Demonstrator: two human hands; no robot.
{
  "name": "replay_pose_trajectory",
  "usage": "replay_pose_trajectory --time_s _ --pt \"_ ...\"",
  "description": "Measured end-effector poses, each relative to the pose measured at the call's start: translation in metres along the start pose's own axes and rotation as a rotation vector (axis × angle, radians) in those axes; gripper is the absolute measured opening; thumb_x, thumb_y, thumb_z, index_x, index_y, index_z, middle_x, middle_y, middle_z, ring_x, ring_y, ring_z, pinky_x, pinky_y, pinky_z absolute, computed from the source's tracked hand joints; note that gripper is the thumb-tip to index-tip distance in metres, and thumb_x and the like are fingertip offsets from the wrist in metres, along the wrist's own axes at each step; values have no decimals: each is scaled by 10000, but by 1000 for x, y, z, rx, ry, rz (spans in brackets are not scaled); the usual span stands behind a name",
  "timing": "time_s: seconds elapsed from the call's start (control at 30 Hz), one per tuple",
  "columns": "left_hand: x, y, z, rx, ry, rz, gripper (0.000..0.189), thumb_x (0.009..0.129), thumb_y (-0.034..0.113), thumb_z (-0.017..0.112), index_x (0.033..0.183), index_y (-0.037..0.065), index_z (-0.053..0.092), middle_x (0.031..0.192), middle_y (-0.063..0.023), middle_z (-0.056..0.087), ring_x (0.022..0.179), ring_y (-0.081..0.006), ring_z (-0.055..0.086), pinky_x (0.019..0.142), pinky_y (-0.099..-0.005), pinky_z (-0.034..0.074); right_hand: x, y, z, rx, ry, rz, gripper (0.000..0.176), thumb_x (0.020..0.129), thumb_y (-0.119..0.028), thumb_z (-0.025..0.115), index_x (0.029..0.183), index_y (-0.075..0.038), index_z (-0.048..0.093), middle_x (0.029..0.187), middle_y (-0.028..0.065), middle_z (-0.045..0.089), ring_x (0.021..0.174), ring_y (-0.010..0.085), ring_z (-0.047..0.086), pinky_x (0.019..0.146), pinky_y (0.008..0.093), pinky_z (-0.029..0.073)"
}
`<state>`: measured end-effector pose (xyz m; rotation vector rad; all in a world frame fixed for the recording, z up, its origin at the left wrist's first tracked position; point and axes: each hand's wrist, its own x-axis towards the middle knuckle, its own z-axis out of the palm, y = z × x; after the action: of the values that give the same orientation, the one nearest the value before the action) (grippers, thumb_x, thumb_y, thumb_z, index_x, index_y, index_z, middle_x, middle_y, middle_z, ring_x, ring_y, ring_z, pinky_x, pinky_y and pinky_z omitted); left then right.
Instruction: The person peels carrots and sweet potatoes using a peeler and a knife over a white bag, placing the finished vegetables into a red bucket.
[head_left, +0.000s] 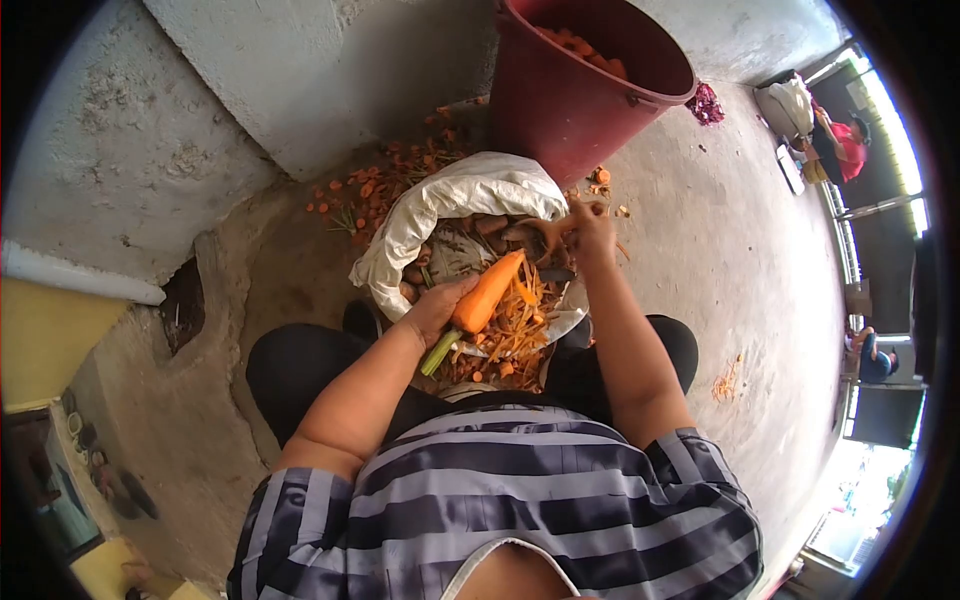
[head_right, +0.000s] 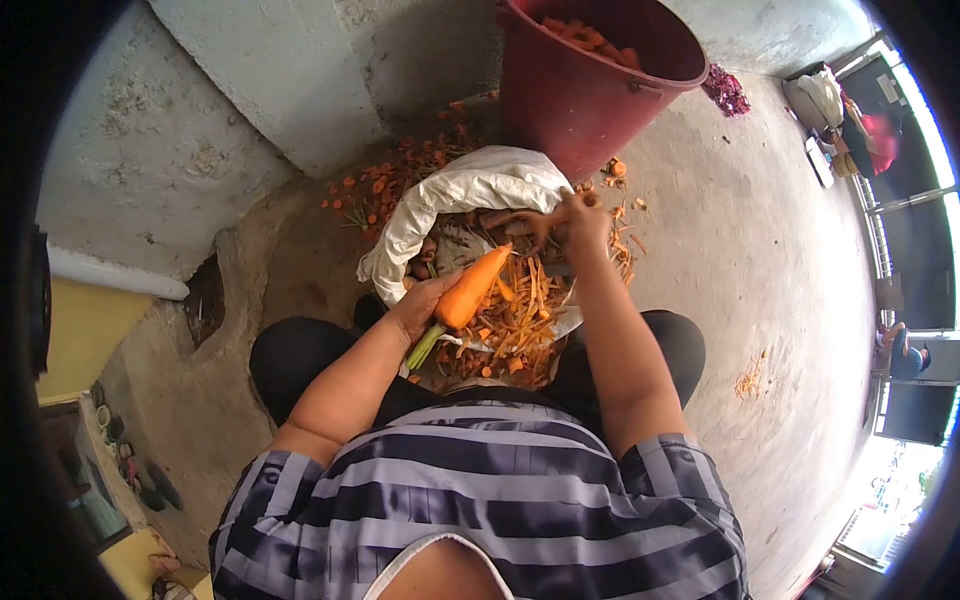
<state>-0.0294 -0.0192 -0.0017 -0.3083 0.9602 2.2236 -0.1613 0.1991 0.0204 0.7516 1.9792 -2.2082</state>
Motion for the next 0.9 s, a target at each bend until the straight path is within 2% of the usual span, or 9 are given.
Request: replay_pose_trajectory --time_s 0.03,0.17,0.27,0.37,0.47,0.6,0.63,0.73,0.9 --pt "-5 4 5 56 3 -4 426 869 321 500 1119 -25 494 923 -97 586 760 -157 587 661 -253 487 1 -10 -2 53 111 -64 215 734 -191 669 801 -68 505 626 27 508 389 107 417 315 235 302" --pt "-3 3 5 287 8 40 494 774 187 636 1170 -40 447 1005 -79 558 873 -140 553 777 -249 446 -13 -11 1 195 -7 5 202 751 -183 656 831 -81 501 625 24 509 385 108 420 316 226 305" --pt "4 -1 -3 445 -21 102 540 701 115 688 1163 -43 458 1022 -80 556 901 -131 538 788 -243 436 -47 2 21 111 -307 99 180 764 -162 646 813 -81 493 588 26 504 372 115 409 317 240 292" --pt "4 -3 -11 521 16 189 555 659 80 706 1150 -38 477 1019 -82 559 911 -126 526 786 -242 432 7 21 12 156 8 185 197 765 -175 653 792 -66 491 581 29 506 380 115 420 334 266 335" --pt "-4 13 -8 442 139 194 556 665 80 681 1166 -23 462 1022 -72 546 915 -144 526 798 -251 430 32 29 6 -59 33 193 229 764 -193 661 788 -57 479 630 37 521 441 122 473 371 277 396" --pt "-2 31 -9 193 319 213 490 708 124 635 1148 -1 462 967 -67 548 868 -156 546 780 -256 440 39 77 16 39 -424 255 327 752 -243 683 904 -15 504 761 72 545 640 156 546 545 284 480" --pt "0 35 -12 150 336 202 478 710 124 633 1141 4 467 956 -70 551 854 -158 551 773 -257 444 40 85 14 -289 -479 185 403 751 -285 672 1004 -13 514 790 88 576 701 219 573 660 351 488" --pt "6 40 -19 39 351 191 436 720 127 630 1114 15 480 908 -78 563 797 -166 568 732 -273 462 58 119 -1 -1535 -524 -240 282 827 -258 549 1006 -40 543 960 92 593 843 299 587 723 381 477" --pt "15 44 -24 28 428 162 351 751 166 641 1040 26 500 878 -81 571 761 -158 569 646 -270 478 62 166 -32 -1765 -382 -336 268 860 -264 428 1029 -87 537 1031 112 519 953 290 524 805 411 416"
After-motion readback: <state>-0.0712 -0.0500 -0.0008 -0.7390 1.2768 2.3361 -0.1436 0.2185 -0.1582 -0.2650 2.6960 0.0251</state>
